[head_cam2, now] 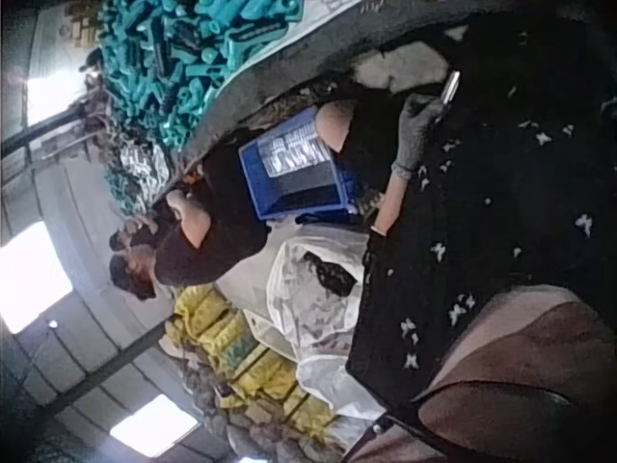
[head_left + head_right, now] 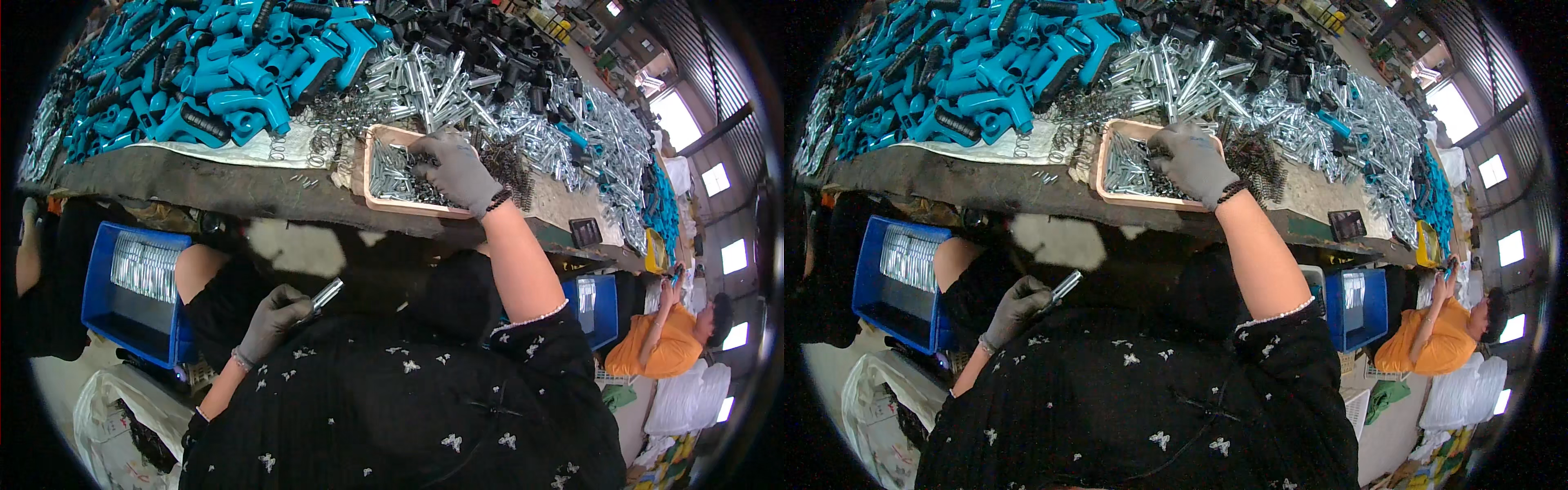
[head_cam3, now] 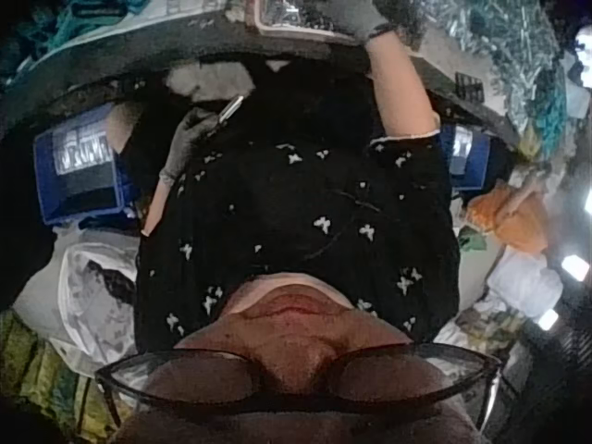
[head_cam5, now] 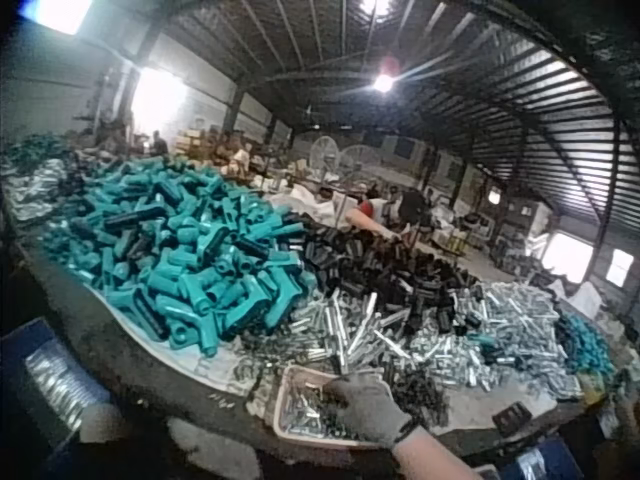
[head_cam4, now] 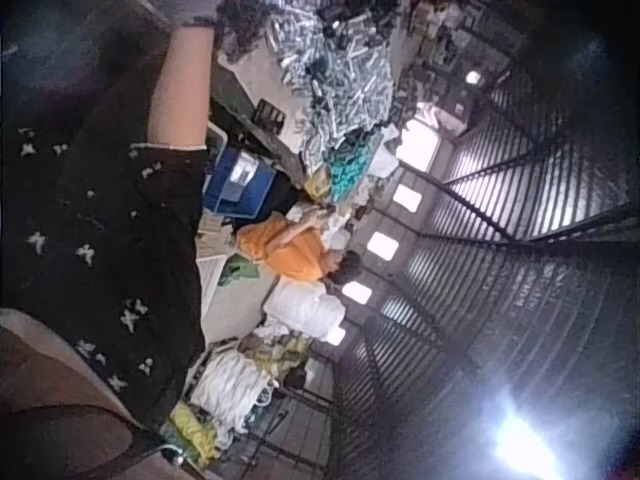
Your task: Assembling blue plastic handles with metal tubes, internal springs, and fasteners at an industrial workbench.
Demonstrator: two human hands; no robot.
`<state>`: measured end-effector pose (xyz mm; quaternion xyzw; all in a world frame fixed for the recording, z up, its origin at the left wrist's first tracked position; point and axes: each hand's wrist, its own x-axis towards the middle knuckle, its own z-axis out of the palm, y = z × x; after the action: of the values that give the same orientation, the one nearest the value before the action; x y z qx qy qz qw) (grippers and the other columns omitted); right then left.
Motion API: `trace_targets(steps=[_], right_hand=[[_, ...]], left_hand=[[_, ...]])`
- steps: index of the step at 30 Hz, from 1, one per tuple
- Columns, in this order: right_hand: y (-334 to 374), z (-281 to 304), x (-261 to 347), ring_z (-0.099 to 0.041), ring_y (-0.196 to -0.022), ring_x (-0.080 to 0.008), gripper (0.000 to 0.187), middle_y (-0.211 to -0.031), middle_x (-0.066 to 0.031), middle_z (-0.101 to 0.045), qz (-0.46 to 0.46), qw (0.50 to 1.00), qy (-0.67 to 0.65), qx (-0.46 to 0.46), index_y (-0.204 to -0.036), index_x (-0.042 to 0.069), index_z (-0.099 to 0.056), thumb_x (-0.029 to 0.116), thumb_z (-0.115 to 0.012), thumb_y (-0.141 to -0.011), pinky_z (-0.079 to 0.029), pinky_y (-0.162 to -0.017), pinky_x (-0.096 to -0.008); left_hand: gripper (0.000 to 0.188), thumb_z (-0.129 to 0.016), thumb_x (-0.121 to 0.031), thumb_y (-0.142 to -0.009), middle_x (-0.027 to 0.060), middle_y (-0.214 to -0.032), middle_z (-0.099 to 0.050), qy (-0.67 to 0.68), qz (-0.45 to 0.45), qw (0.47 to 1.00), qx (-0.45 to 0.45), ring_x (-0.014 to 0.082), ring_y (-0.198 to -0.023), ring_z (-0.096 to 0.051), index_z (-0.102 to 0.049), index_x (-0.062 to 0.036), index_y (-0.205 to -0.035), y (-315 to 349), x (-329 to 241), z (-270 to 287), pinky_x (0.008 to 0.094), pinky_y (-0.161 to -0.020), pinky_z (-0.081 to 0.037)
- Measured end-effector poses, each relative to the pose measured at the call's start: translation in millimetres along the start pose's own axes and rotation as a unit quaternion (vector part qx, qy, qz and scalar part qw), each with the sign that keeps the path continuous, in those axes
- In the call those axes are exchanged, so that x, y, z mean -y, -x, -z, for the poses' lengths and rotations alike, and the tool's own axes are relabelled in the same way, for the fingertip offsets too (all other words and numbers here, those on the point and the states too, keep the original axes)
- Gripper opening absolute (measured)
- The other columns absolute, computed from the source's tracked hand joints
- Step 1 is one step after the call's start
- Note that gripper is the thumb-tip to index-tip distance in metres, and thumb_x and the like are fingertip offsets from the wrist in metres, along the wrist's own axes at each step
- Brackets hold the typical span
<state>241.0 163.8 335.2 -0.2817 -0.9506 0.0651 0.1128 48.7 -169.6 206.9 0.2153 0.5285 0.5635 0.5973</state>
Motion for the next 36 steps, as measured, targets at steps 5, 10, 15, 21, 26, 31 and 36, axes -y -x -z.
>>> trace_targets(steps=[5, 10, 15, 21, 26, 31, 36], right_hand=[[3, 26, 4, -0.064, -0.088, -0.0142, 0.038, -0.100, -0.0077, -0.070, -0.105, 0.865, -0.486, -0.066, -0.122, -0.002, -0.064, 0.021, -0.069, -0.092, -0.051, -0.078, -0.0285], [5, 32, -22, -0.062, -0.081, -0.0115, 0.031, -0.095, -0.0058, -0.069, -0.162, 0.910, -0.370, -0.092, -0.118, -0.003, -0.066, 0.020, -0.064, -0.096, -0.049, -0.071, -0.0262], [7, 12, -49, -0.067, -0.088, -0.0258, 0.025, -0.098, -0.0155, -0.070, -0.131, 0.941, -0.239, -0.202, -0.114, 0.001, -0.069, 0.016, -0.060, -0.096, -0.051, -0.081, -0.0343], [10, 26, -46, -0.063, -0.108, -0.0353, 0.024, -0.113, -0.0176, -0.066, 0.008, 0.979, -0.073, -0.191, -0.115, 0.009, -0.070, 0.008, -0.062, -0.092, -0.050, -0.092, -0.0391], [8, 25, -55, -0.069, -0.089, -0.0288, 0.021, -0.097, -0.0159, -0.071, -0.143, 0.928, -0.242, -0.243, -0.112, 0.004, -0.070, 0.014, -0.063, -0.095, -0.054, -0.078, -0.0366], [3, 29, -43, -0.058, -0.059, -0.0124, 0.039, -0.074, -0.0077, -0.068, -0.217, 0.887, -0.331, -0.237, -0.110, -0.002, -0.069, 0.033, -0.059, -0.099, -0.046, -0.057, -0.0265], [9, 36, -34, -0.059, -0.061, -0.0113, 0.039, -0.079, -0.0083, -0.069, -0.265, 0.875, -0.388, -0.119, -0.105, -0.003, -0.068, 0.035, -0.059, -0.100, -0.048, -0.056, -0.0273]], left_hand=[[0.019, -0.075, -0.015, -0.087, 0.0017, -0.091, -0.065, -0.011, 0.001, 1.000, -0.016, 0.0076, -0.083, -0.057, -0.063, -0.0034, -0.096, 5, 5, 8, 0.0249, -0.078, -0.046], [0.018, -0.074, -0.013, -0.087, 0.0019, -0.091, -0.065, 0.006, 0.012, 1.000, 0.004, 0.0078, -0.084, -0.057, -0.063, -0.0034, -0.097, 3, 5, 6, 0.0249, -0.078, -0.046], [0.018, -0.074, -0.014, -0.088, 0.0013, -0.091, -0.065, -0.009, -0.010, 0.999, 0.029, 0.0078, -0.084, -0.057, -0.064, -0.0037, -0.098, -3, 8, 2, 0.0252, -0.079, -0.046], [0.016, -0.072, -0.016, -0.090, 0.0017, -0.092, -0.065, -0.041, -0.018, 0.999, 0.019, 0.0080, -0.082, -0.057, -0.063, -0.0044, -0.097, 1, 4, 4, 0.0251, -0.076, -0.047], [0.013, -0.068, -0.016, -0.092, 0.0049, -0.092, -0.066, 0.006, 0.004, 1.000, 0.008, 0.0090, -0.071, -0.056, -0.061, -0.0052, -0.097, 5, -39, -14, 0.0242, -0.064, -0.046], [0.015, -0.062, -0.015, -0.095, 0.0081, -0.094, -0.068, 0.028, -0.047, 0.998, 0.019, 0.0100, -0.064, -0.057, -0.059, -0.0051, -0.105, 1, -52, -20, 0.0234, -0.056, -0.044], [0.025, -0.060, -0.014, -0.096, 0.0100, -0.098, -0.069, 0.053, -0.050, 0.996, 0.049, 0.0104, -0.063, -0.057, -0.055, -0.0045, -0.118, 8, -84, -44, 0.0223, -0.056, -0.045]])
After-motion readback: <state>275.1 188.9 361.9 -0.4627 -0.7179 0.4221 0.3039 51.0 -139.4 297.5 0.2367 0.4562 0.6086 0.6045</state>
